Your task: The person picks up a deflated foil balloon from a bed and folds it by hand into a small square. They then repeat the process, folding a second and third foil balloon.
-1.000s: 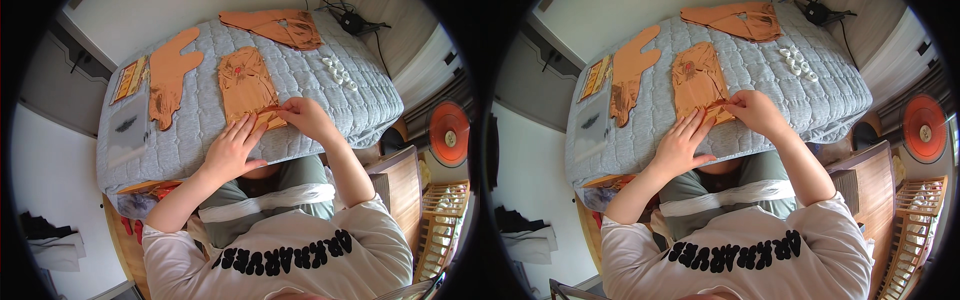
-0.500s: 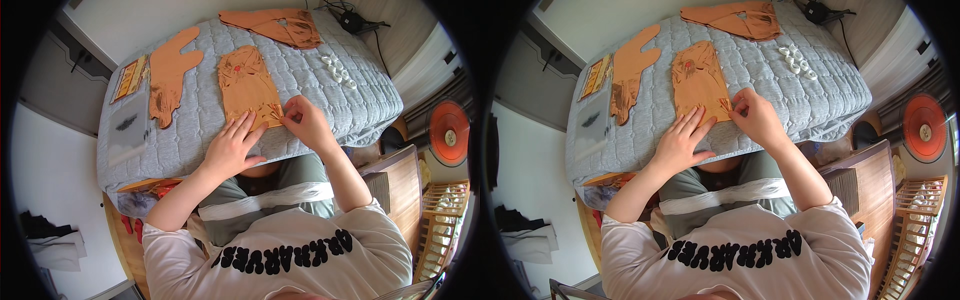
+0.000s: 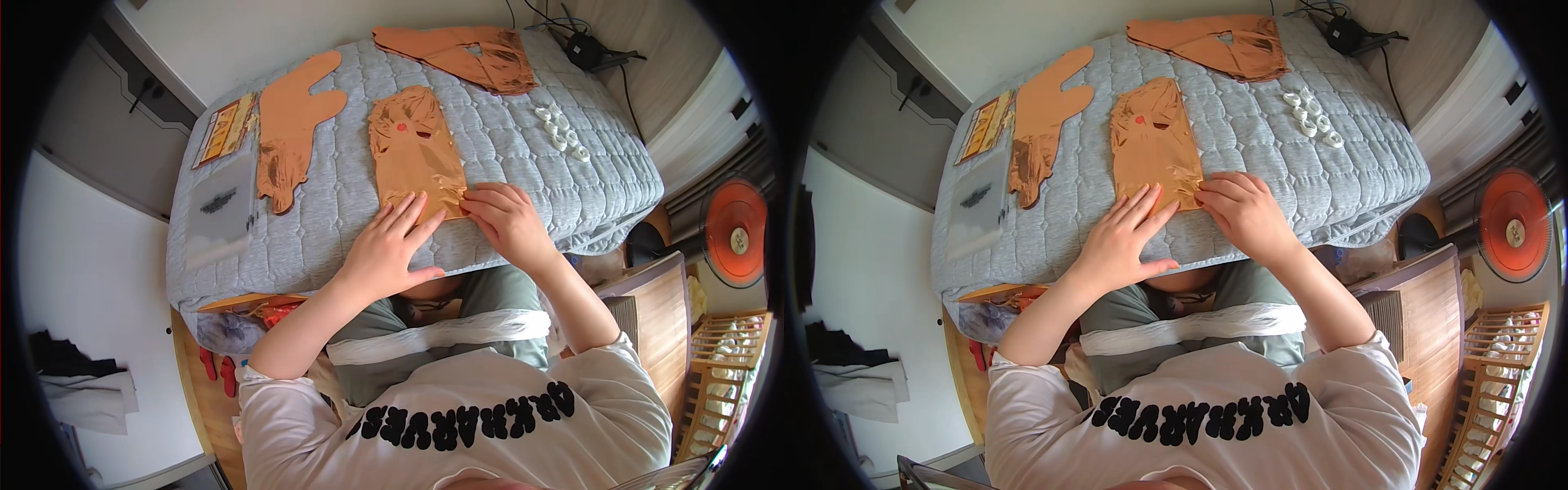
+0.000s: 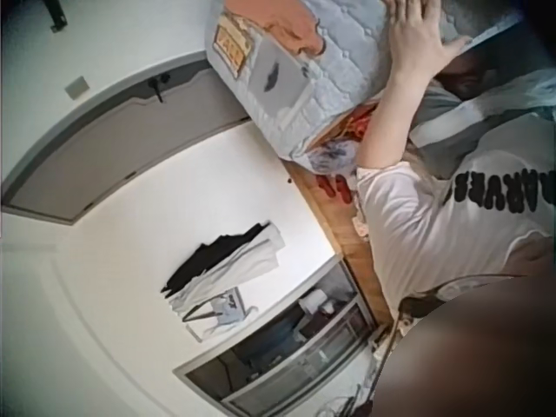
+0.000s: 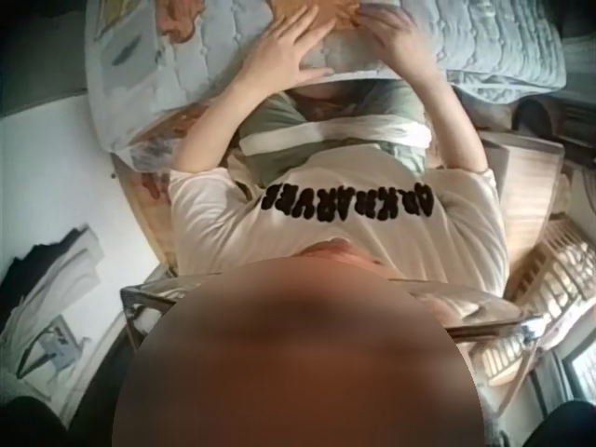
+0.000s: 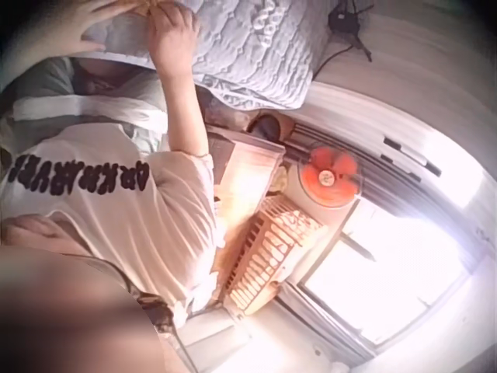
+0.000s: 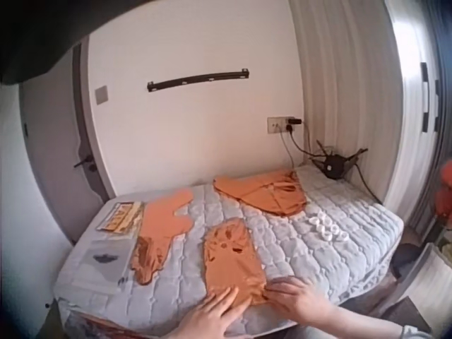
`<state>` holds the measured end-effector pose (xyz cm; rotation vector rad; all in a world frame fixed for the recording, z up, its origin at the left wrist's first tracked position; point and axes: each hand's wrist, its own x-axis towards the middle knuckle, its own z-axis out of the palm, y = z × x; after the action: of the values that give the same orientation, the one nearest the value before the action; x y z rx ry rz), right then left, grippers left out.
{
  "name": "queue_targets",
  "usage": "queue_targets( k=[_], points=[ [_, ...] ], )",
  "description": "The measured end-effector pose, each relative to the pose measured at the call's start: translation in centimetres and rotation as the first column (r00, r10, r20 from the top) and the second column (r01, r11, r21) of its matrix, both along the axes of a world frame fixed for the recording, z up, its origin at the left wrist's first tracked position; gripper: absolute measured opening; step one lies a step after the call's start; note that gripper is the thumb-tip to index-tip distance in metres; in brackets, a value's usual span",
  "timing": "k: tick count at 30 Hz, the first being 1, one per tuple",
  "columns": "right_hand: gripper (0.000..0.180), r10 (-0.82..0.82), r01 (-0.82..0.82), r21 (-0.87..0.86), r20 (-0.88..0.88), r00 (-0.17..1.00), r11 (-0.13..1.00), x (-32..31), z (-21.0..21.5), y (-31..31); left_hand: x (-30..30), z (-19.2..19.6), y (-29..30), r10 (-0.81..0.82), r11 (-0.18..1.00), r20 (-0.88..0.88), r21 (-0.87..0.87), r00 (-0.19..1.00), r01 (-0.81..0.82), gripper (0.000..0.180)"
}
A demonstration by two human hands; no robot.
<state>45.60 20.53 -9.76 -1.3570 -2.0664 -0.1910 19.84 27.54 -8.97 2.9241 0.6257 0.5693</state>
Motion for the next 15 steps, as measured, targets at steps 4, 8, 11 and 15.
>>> queue_targets(
  k=[4, 8, 11, 15],
  points=[
    [0.030, 0.046, -0.044, -0.041, 0.039, 0.998, 0.998, 0.3, 1.2, -0.5, -0.8, 1.5, 0.6, 0.119, 0.875, 0.296, -0.482, 0.948, 0.041, 0.077],
    [0.028, 0.123, -0.125, 0.020, 0.081, 0.989, 0.992, 0.8, 1.0, -0.6, -2.6, 1.1, 1.1, 0.049, 0.927, 0.245, -0.373, 0.968, 0.047, 0.057],
    [0.027, 0.161, -0.170, 0.114, 0.085, 0.983, 0.979, 1.2, 0.0, -0.8, -3.1, 0.2, 0.7, -0.058, 0.985, 0.235, -0.142, 0.970, 0.094, 0.045],
    [0.028, 0.162, -0.200, 0.236, 0.170, 0.972, 0.951, 1.7, -0.5, -0.8, -3.2, -0.9, 0.5, -0.122, 0.991, 0.280, 0.088, 0.952, 0.102, 0.027]
  ],
)
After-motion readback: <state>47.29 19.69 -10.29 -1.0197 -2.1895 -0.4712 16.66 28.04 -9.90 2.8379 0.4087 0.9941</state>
